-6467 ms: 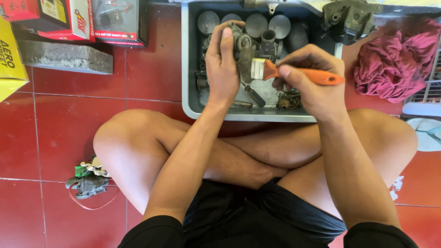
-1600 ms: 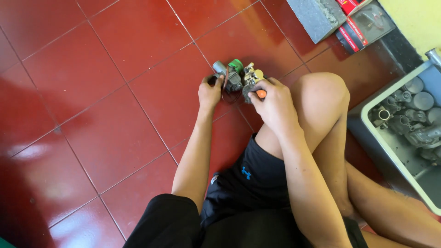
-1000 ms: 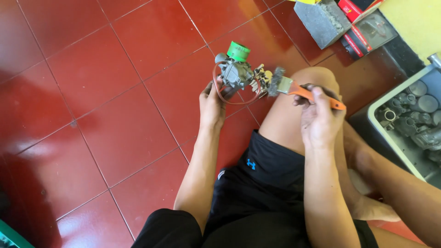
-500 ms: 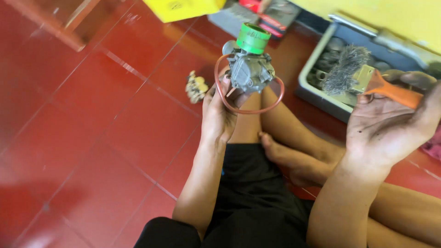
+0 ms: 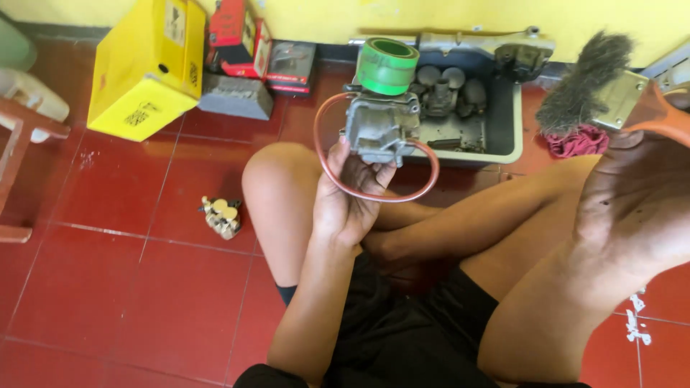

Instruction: The person sits on the floor and cleans disassembled carburetor parts using a brush and a screwdriver. They scrub various small metal components in a plastic tray, occasionally switching tools to reach into narrow openings.

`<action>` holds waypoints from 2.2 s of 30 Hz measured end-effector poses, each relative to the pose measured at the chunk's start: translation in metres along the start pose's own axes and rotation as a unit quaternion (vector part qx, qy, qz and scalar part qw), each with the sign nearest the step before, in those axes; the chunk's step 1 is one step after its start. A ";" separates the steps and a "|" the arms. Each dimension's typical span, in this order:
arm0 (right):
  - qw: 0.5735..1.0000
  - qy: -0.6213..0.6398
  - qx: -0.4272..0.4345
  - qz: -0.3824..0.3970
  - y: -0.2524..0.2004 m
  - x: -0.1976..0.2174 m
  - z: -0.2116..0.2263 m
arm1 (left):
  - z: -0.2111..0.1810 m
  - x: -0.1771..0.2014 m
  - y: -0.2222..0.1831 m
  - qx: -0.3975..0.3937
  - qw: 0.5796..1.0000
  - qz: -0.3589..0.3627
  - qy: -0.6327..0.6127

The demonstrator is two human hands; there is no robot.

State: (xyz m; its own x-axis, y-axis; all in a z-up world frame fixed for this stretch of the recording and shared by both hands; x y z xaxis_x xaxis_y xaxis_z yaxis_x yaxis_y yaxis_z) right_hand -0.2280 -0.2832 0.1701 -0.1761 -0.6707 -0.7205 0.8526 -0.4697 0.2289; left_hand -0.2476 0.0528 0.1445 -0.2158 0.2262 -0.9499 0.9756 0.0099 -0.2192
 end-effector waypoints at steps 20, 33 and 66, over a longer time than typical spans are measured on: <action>0.904 -0.398 -0.008 0.155 0.145 -0.110 -0.067 | 0.048 -0.041 0.215 0.140 0.987 0.069 0.035; 0.795 -0.511 0.022 0.326 0.140 -0.101 -0.205 | 0.042 0.041 0.268 0.071 0.986 -0.004 0.154; 0.801 -0.442 0.231 0.332 0.112 -0.089 -0.218 | 0.038 0.031 0.263 -0.297 0.641 0.027 0.708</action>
State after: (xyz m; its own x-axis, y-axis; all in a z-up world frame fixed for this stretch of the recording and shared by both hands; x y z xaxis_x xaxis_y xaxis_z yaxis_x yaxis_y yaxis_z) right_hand -0.0093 -0.1509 0.1168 -0.2126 -0.9088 0.3590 0.6658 0.1342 0.7340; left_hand 0.0005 0.0254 0.0487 -0.3381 0.8942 0.2935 0.9144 0.2383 0.3273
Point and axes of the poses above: each hand's wrist, its own y-axis towards the middle knuckle, its own x-axis out of the back of the hand, z = x × y, the point moved 3 cm from there along y, towards the middle knuckle, and after that the axes turned 13 degrees about -z, right-handed, at the moved point
